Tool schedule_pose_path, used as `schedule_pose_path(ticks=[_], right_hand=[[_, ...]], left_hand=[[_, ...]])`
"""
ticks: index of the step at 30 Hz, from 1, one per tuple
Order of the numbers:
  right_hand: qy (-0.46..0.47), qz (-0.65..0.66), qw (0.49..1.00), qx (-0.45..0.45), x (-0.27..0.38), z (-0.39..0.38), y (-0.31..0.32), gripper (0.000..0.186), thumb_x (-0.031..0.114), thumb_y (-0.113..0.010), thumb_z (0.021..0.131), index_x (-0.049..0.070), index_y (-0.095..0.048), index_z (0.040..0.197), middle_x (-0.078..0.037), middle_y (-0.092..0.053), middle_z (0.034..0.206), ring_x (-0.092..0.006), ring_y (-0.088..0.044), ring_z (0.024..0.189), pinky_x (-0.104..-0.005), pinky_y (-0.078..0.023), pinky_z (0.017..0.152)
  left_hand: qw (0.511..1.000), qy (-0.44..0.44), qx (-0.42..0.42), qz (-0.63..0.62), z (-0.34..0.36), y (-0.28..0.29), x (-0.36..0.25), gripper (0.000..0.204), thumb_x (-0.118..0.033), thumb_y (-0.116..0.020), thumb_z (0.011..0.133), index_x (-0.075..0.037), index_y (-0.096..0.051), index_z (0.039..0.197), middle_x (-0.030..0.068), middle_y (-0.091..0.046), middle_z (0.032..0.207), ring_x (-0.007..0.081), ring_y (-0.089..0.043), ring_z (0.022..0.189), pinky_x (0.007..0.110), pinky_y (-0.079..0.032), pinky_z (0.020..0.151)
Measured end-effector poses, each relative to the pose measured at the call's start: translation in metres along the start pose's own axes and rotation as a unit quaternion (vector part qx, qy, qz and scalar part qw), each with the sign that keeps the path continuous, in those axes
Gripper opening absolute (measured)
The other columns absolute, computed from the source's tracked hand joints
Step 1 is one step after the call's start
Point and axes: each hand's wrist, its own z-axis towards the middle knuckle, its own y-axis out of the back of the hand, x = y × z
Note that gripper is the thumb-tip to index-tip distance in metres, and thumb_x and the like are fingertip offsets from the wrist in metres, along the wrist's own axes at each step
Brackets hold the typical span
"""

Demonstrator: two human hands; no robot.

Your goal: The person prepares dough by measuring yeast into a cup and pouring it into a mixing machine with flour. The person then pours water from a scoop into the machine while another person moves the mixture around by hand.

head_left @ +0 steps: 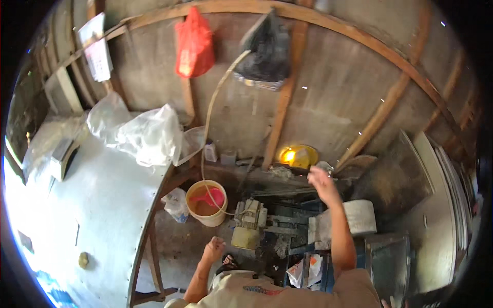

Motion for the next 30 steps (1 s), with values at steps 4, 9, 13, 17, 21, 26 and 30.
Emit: schedule_pose_path(ticks=[4,9,13,17,21,26,30], right_hand=[[0.122,0.063,0.989,0.046,0.121,0.100,-0.038,0.040,0.026,-0.054,0.092,0.003,-0.048,0.124,-0.008,-0.059,0.109,-0.0154,-0.054,0.105,-0.0293,-0.040,0.092],[0.299,0.025,0.945,0.130,0.220,0.217,-0.119,0.036,0.026,-0.057,0.090,0.000,-0.054,0.115,-0.007,-0.060,0.108,-0.0123,-0.055,0.101,-0.0280,-0.042,0.089],[0.405,-0.056,0.907,0.102,0.269,0.332,-0.179,0.036,0.029,-0.062,0.086,0.001,-0.058,0.109,-0.009,-0.064,0.095,-0.0150,-0.061,0.089,-0.0290,-0.047,0.078],[0.417,-0.152,0.894,0.053,0.322,0.427,-0.222,0.020,0.019,-0.057,0.090,0.002,-0.056,0.102,0.000,-0.054,0.075,-0.0059,-0.050,0.070,-0.0200,-0.042,0.060],[0.398,0.020,0.917,0.004,0.332,0.545,-0.233,0.052,0.034,-0.061,0.083,0.000,-0.046,0.119,-0.012,-0.060,0.075,-0.0189,-0.058,0.056,-0.0296,-0.047,0.047],[0.216,-0.050,0.974,-0.038,0.385,0.525,-0.266,0.054,0.032,-0.059,0.084,-0.003,-0.043,0.122,-0.011,-0.058,0.067,-0.0173,-0.055,0.049,-0.0310,-0.045,0.042],[0.192,-0.051,0.976,-0.087,0.396,0.557,-0.277,0.055,0.033,-0.058,0.084,-0.003,-0.042,0.123,-0.011,-0.059,0.066,-0.0170,-0.055,0.050,-0.0312,-0.045,0.044]], left_hand=[[0.998,0.004,-0.067,0.011,0.028,0.059,-0.009,0.026,-0.020,-0.060,0.084,0.000,-0.054,0.100,0.0151,-0.064,0.084,0.0239,-0.064,0.076,0.034,-0.050,0.071],[0.986,0.010,-0.164,-0.019,0.045,0.110,-0.017,0.026,-0.020,-0.058,0.086,0.000,-0.054,0.102,0.0141,-0.063,0.083,0.0212,-0.061,0.076,0.032,-0.049,0.070],[0.962,0.094,-0.234,-0.109,0.031,0.109,0.041,0.023,-0.021,-0.057,0.088,0.000,-0.056,0.097,0.0101,-0.061,0.081,0.0133,-0.056,0.075,0.028,-0.046,0.069],[0.930,0.181,-0.269,-0.173,-0.056,0.078,0.161,0.016,-0.017,-0.055,0.087,-0.005,-0.052,0.076,-0.0001,-0.049,0.066,0.0104,-0.045,0.061,0.027,-0.039,0.055],[0.897,0.331,-0.204,-0.209,-0.079,0.054,0.183,0.016,-0.018,-0.054,0.087,-0.005,-0.052,0.077,0.0005,-0.050,0.067,0.0108,-0.046,0.062,0.027,-0.039,0.054],[0.860,0.400,-0.219,-0.230,-0.042,0.109,0.194,0.016,-0.019,-0.054,0.087,-0.006,-0.052,0.078,0.0012,-0.051,0.068,0.0114,-0.047,0.062,0.027,-0.039,0.054],[0.886,0.351,-0.207,-0.223,0.034,0.186,0.197,0.016,-0.020,-0.053,0.087,-0.006,-0.052,0.080,0.0018,-0.052,0.069,0.0118,-0.048,0.062,0.027,-0.040,0.053]])
